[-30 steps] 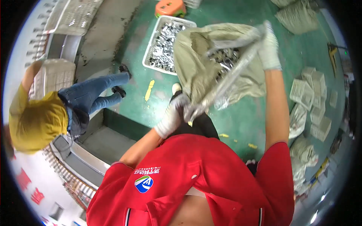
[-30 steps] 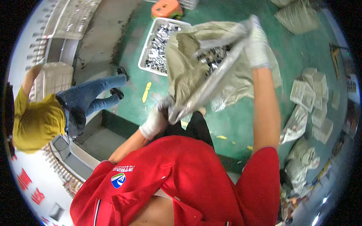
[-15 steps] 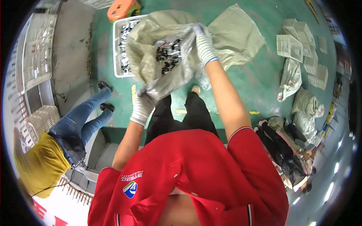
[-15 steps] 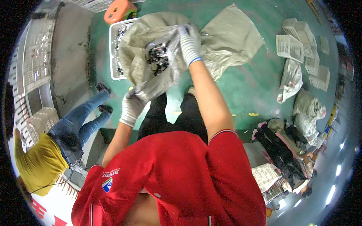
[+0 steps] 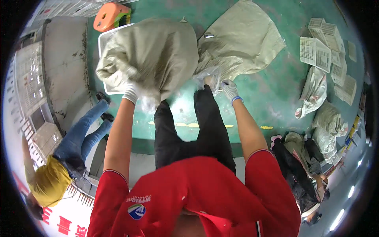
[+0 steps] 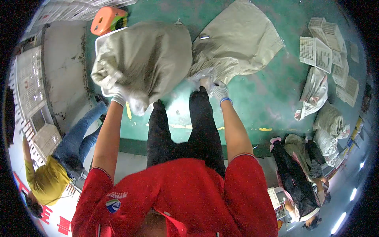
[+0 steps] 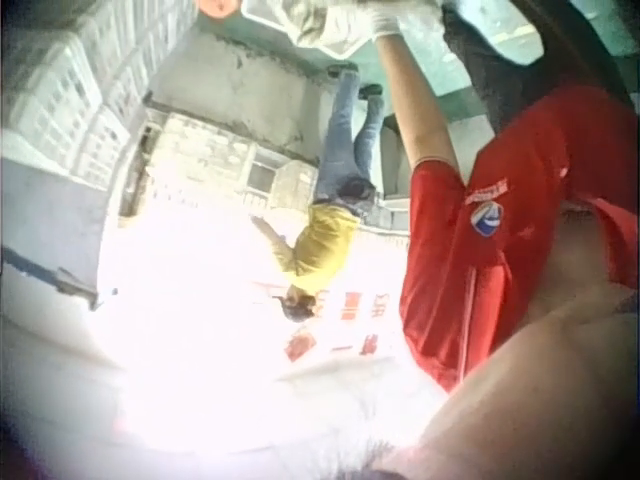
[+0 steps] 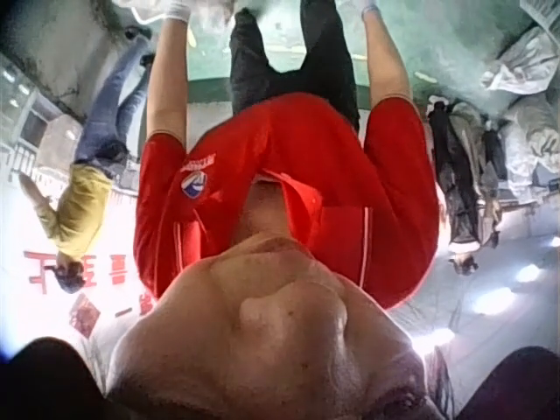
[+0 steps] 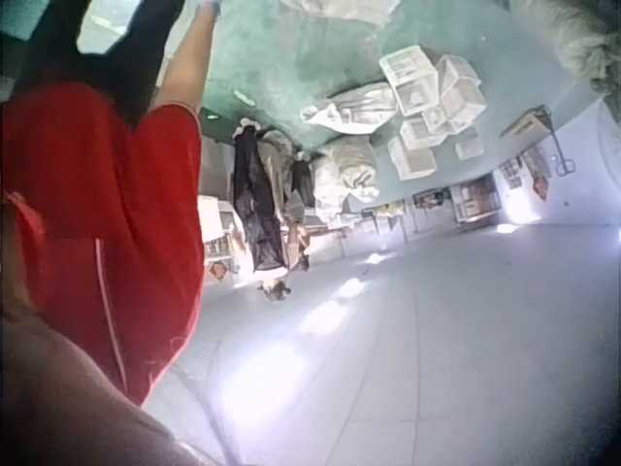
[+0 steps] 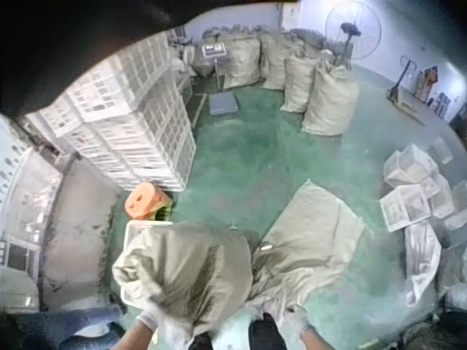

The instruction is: The person sorts small metal parts by hand, first taking them from a plastic bin and placing them onto a metal rack, then packing them into a large transport bag.

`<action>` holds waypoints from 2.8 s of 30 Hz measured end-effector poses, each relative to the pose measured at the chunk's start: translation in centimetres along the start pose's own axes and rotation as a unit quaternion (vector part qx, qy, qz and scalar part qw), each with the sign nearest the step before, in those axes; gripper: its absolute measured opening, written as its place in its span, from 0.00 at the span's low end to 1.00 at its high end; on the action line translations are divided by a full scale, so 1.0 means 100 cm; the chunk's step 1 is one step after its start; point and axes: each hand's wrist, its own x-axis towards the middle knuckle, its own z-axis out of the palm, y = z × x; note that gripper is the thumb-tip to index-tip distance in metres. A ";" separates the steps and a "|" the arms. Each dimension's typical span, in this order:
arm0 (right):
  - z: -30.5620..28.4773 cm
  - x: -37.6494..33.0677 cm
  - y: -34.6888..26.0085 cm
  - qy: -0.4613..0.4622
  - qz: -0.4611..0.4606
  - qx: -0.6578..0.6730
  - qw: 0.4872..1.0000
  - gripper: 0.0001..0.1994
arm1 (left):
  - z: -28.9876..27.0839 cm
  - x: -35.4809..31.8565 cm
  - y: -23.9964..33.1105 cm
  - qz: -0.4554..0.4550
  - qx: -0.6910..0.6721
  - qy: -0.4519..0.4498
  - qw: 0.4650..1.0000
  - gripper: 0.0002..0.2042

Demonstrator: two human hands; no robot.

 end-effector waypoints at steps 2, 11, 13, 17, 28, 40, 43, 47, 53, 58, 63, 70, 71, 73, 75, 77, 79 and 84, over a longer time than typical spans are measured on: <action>-0.027 0.029 0.030 0.013 0.001 -0.046 0.999 0.16 | -0.042 -0.007 -0.062 -0.012 -0.016 0.023 1.000 0.13; 0.011 0.232 0.069 0.023 -0.078 -0.290 0.954 0.33 | -0.110 -0.268 -0.039 -0.035 0.021 0.160 0.986 0.14; 0.012 0.299 0.066 0.050 -0.124 -0.384 0.914 0.34 | -0.038 -0.419 -0.030 -0.029 -0.004 0.183 0.983 0.14; 0.020 0.406 0.033 0.100 -0.257 -0.506 0.817 0.32 | 0.190 -0.596 0.051 -0.035 -0.001 0.254 0.967 0.14; 0.010 0.256 -0.026 -0.104 0.055 0.501 0.857 0.24 | -0.018 -0.500 -0.006 -0.031 -0.002 0.360 0.932 0.15; -0.116 0.018 -0.323 -0.376 -0.149 0.611 0.680 0.35 | -0.001 -0.076 -0.162 0.119 -0.011 0.394 0.911 0.17; -0.133 -0.011 -0.353 -0.416 -0.172 0.598 0.663 0.37 | 0.084 -0.101 -0.151 0.144 -0.021 0.392 0.908 0.17; -0.131 -0.075 -0.406 -0.508 -0.185 0.550 0.636 0.37 | 0.286 -0.163 -0.050 0.111 0.334 0.403 0.845 0.20; -0.076 -0.130 -0.444 -0.623 -0.125 0.526 0.566 0.35 | 0.450 -0.193 -0.010 0.254 0.381 0.308 0.834 0.16; -0.023 -0.171 -0.450 -0.577 -0.146 0.510 0.622 0.38 | 0.516 -0.165 -0.001 0.229 0.041 0.015 0.972 0.34; 0.036 -0.192 -0.450 -0.536 -0.197 0.403 0.715 0.42 | 0.493 -0.170 0.031 0.326 0.119 0.122 0.930 0.31; 0.142 -0.234 -0.469 -0.546 -0.203 0.400 0.708 0.32 | 0.392 -0.233 0.090 0.484 0.419 0.256 0.724 0.27; 0.152 -0.242 -0.475 -0.550 -0.201 0.396 0.707 0.30 | 0.379 -0.240 0.097 0.475 0.415 0.256 0.733 0.27; 0.165 -0.259 -0.484 -0.556 -0.197 0.388 0.708 0.29 | 0.358 -0.250 0.107 0.485 0.410 0.259 0.728 0.27; 0.169 -0.267 -0.488 -0.542 -0.212 0.377 0.721 0.28 | 0.349 -0.253 0.109 0.504 0.407 0.263 0.715 0.28; 0.166 -0.273 -0.492 -0.544 -0.185 0.383 0.723 0.28 | 0.346 -0.253 0.108 0.514 0.403 0.267 0.709 0.28; 0.159 -0.274 -0.492 -0.543 -0.160 0.372 0.736 0.30 | 0.347 -0.253 0.106 0.521 0.396 0.268 0.706 0.27; 0.152 -0.281 -0.495 -0.517 -0.207 0.310 0.771 0.25 | 0.351 -0.252 0.101 0.523 0.506 0.319 0.607 0.26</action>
